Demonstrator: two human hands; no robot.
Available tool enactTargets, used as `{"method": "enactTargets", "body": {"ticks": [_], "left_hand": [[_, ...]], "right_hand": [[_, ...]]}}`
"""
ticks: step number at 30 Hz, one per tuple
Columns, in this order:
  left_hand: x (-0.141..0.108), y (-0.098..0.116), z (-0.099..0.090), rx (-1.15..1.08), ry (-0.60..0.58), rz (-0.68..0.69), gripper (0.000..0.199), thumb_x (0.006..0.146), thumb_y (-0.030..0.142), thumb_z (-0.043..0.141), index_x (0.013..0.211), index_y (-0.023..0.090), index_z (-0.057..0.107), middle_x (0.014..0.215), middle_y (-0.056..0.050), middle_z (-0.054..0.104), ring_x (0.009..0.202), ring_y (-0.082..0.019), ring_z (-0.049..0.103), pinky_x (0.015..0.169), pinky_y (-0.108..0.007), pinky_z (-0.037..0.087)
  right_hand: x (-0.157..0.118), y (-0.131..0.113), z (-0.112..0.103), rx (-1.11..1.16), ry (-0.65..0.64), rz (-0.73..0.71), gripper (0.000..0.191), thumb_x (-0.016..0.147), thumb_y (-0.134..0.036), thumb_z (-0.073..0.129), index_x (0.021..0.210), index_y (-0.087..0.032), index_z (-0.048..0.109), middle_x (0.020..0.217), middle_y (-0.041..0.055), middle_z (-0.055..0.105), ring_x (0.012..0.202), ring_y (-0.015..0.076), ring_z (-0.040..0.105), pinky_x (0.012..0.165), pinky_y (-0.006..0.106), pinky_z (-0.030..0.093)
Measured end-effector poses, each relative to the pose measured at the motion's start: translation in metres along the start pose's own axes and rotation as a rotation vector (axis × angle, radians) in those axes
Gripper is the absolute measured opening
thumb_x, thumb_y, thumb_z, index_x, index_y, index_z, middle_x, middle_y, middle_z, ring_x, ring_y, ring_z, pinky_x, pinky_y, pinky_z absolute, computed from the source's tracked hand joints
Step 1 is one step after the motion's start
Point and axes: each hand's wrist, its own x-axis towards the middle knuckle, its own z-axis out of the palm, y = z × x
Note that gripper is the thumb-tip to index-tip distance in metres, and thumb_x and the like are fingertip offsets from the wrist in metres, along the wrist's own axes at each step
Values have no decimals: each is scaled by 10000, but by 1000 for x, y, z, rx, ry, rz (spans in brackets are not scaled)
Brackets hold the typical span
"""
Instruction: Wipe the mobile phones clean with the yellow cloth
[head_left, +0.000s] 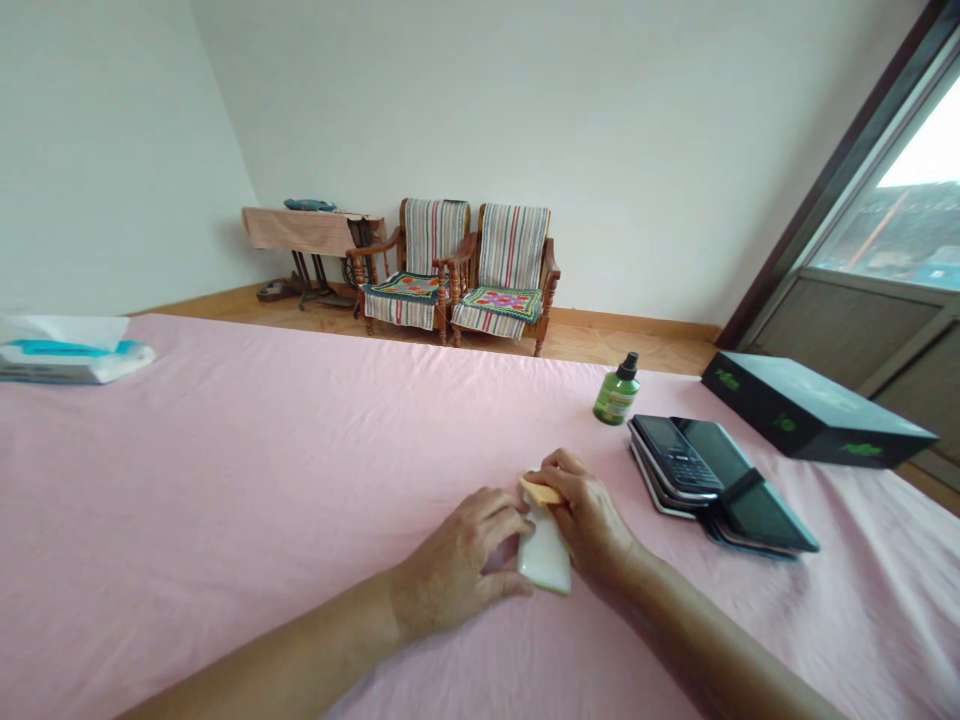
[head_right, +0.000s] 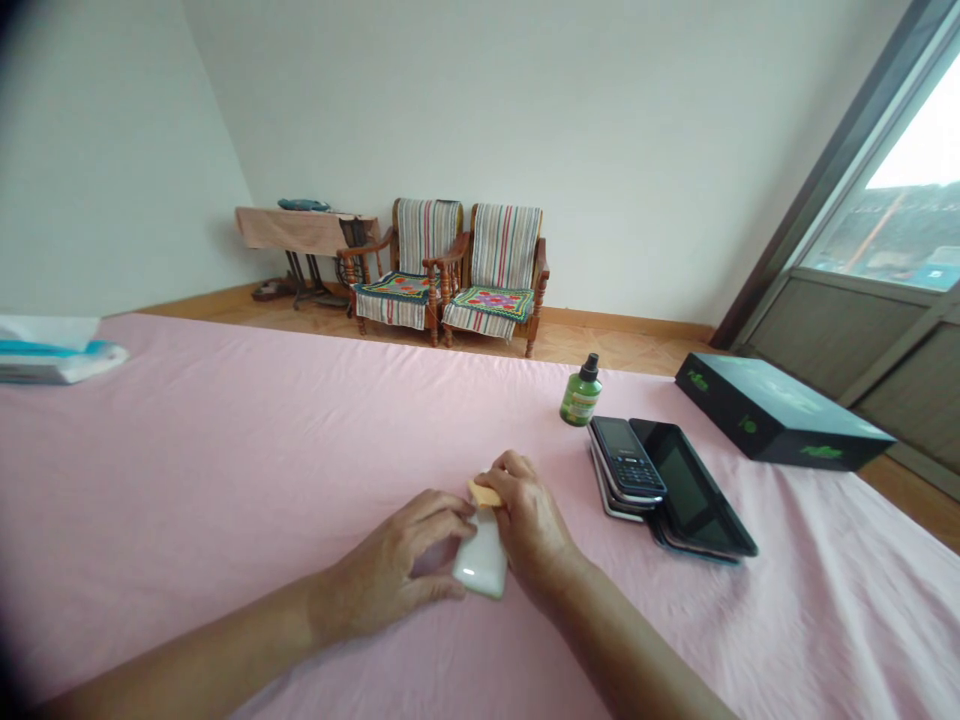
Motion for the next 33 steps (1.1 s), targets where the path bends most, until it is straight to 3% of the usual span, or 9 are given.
{"method": "enactTargets", "body": {"ticks": [7, 10, 21, 24, 29, 33], "left_hand": [[-2, -5, 4, -111, 140, -80, 735, 614, 162, 867, 1209, 231, 442, 1165, -63, 544, 1092, -259, 538, 951, -420, 444], [-2, -8, 6, -125, 137, -76, 800, 609, 160, 871, 1259, 244, 412, 1206, -61, 528, 1107, -256, 530, 956, -416, 444], [1, -5, 1, -120, 90, -67, 662, 695, 254, 831, 1266, 207, 499, 1188, -85, 547, 1120, -248, 523, 974, -392, 445], [2, -5, 0, -73, 70, -63, 649, 660, 257, 858, 1225, 199, 544, 1188, -88, 559, 1125, -255, 514, 989, -408, 427], [2, -8, 1, -3, 63, -21, 589, 641, 288, 873, 1152, 168, 607, 1142, -92, 599, 1074, -254, 531, 954, -398, 436], [2, -9, 2, 12, 64, -10, 581, 651, 315, 867, 1149, 162, 611, 1142, -104, 606, 1073, -256, 531, 951, -399, 433]], "right_hand": [[-20, -25, -1, 52, -81, 17, 254, 856, -35, 487, 827, -206, 673, 857, 50, 575, 848, 196, 534, 725, 297, 417], [-30, -31, 1, 68, -110, 25, 250, 851, -34, 493, 832, -206, 673, 870, 53, 570, 854, 202, 531, 724, 304, 416], [-43, -45, -9, 239, -217, 91, 204, 839, -75, 525, 709, -189, 632, 795, 27, 546, 734, 151, 550, 621, 255, 399], [-42, -42, -13, 276, -117, 128, 181, 865, -166, 540, 716, -186, 641, 774, 27, 552, 709, 151, 546, 601, 252, 396], [-30, -21, -16, 160, 216, 232, 225, 922, -296, 497, 849, -192, 682, 800, 41, 590, 725, 167, 566, 619, 259, 412], [-10, 7, -19, 11, 199, 245, 232, 892, -309, 531, 807, -180, 706, 768, 39, 611, 721, 176, 594, 645, 265, 427]]}}
